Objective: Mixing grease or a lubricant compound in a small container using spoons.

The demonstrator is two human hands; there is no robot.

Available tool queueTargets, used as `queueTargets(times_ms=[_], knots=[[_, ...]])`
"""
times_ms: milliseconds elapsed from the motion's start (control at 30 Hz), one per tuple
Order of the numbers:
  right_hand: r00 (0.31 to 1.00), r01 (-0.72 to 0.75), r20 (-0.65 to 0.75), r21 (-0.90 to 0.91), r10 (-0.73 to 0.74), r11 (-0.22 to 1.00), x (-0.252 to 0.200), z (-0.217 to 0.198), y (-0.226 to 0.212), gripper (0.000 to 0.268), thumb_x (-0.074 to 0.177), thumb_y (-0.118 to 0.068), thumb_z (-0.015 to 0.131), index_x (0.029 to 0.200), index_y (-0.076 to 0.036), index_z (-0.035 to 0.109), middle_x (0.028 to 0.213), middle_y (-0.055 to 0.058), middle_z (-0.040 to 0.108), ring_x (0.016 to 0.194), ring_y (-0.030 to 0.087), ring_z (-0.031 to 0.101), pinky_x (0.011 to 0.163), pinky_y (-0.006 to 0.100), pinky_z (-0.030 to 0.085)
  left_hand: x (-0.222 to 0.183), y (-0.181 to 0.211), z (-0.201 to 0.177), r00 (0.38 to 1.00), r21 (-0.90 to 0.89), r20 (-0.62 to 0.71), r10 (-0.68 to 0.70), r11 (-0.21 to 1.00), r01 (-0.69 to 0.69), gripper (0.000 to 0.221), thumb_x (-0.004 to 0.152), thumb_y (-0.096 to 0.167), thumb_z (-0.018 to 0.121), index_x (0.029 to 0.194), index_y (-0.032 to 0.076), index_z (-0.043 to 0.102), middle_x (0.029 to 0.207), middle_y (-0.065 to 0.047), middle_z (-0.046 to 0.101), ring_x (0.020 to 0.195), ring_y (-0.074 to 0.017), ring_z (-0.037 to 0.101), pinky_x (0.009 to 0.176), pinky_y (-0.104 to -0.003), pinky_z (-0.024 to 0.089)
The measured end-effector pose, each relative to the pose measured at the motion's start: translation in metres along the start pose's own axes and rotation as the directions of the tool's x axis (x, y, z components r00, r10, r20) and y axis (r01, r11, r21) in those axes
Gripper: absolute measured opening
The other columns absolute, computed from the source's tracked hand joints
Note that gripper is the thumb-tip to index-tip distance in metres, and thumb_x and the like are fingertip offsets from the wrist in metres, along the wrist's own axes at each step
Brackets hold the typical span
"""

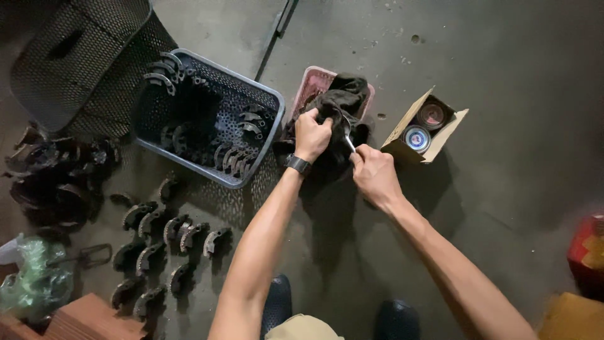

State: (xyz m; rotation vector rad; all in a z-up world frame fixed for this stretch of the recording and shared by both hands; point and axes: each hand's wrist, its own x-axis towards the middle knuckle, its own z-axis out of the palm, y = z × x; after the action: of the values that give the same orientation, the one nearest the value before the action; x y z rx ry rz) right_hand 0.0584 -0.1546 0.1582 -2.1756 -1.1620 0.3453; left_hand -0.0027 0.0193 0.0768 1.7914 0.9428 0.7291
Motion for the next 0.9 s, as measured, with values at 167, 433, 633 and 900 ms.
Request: queueTargets(times_ms=[167, 433, 633, 900], knots=[[0.999, -0.032, 0.035, 0.002, 0.031, 1.0, -0.013, -0.021, 0.002, 0.016, 0.094, -0.014, 0.064, 0.09, 0.001, 0.071, 0.078, 0.021, 0.068, 0.069, 0.037, 0.068, 0.064, 0.045, 0.053, 0.028, -0.035, -0.015, 0.971, -0.097, -0.232, -0.064, 0.994, 0.043, 0.015, 0.085, 0.009, 0.068, 0.088, -0.006, 0.071, 0.083, -0.017, 0.075, 0.074, -0.0207, 0.064, 0.069, -0.037, 0.053], [0.984, -0.167, 0.01, 0.407, 0.178, 0.898, 0.017, -0.001, -0.01, 0.019, 0.102, -0.013, 0.06, 0.099, 0.0, 0.073, 0.07, 0.004, 0.066, 0.065, 0.011, 0.06, 0.059, 0.028, 0.049, -0.026, -0.019, 0.004, 0.92, -0.889, 0.263, -0.289, 0.299, 0.348, 0.033, 0.089, -0.004, 0.046, 0.109, 0.005, 0.071, 0.098, -0.001, 0.076, 0.087, -0.0159, 0.072, 0.08, -0.031, 0.06], [0.973, -0.226, 0.078, 0.47, 0.215, 0.853, 0.017, 0.014, -0.017, 0.018, 0.102, -0.015, 0.06, 0.101, 0.0, 0.07, 0.068, 0.002, 0.062, 0.061, 0.009, 0.056, 0.056, 0.027, 0.046, -0.028, -0.034, 0.023, 0.984, -0.772, 0.097, -0.147, 0.613, 0.167, 0.014, 0.102, 0.002, 0.061, 0.103, -0.001, 0.075, 0.092, 0.004, 0.07, 0.078, -0.0061, 0.058, 0.07, -0.026, 0.049], [1.0, 0.03, 0.0, 0.103, -0.03, 0.994, 0.005, -0.004, -0.006, 0.013, 0.096, -0.012, 0.064, 0.097, 0.001, 0.068, 0.084, 0.023, 0.068, 0.076, 0.039, 0.068, 0.065, 0.044, 0.053, -0.017, 0.002, -0.025, 0.995, -0.465, 0.091, 0.027, 0.885, 0.018, 0.015, 0.096, 0.004, 0.061, 0.102, -0.003, 0.073, 0.088, 0.006, 0.072, 0.08, -0.0018, 0.058, 0.072, -0.023, 0.05]])
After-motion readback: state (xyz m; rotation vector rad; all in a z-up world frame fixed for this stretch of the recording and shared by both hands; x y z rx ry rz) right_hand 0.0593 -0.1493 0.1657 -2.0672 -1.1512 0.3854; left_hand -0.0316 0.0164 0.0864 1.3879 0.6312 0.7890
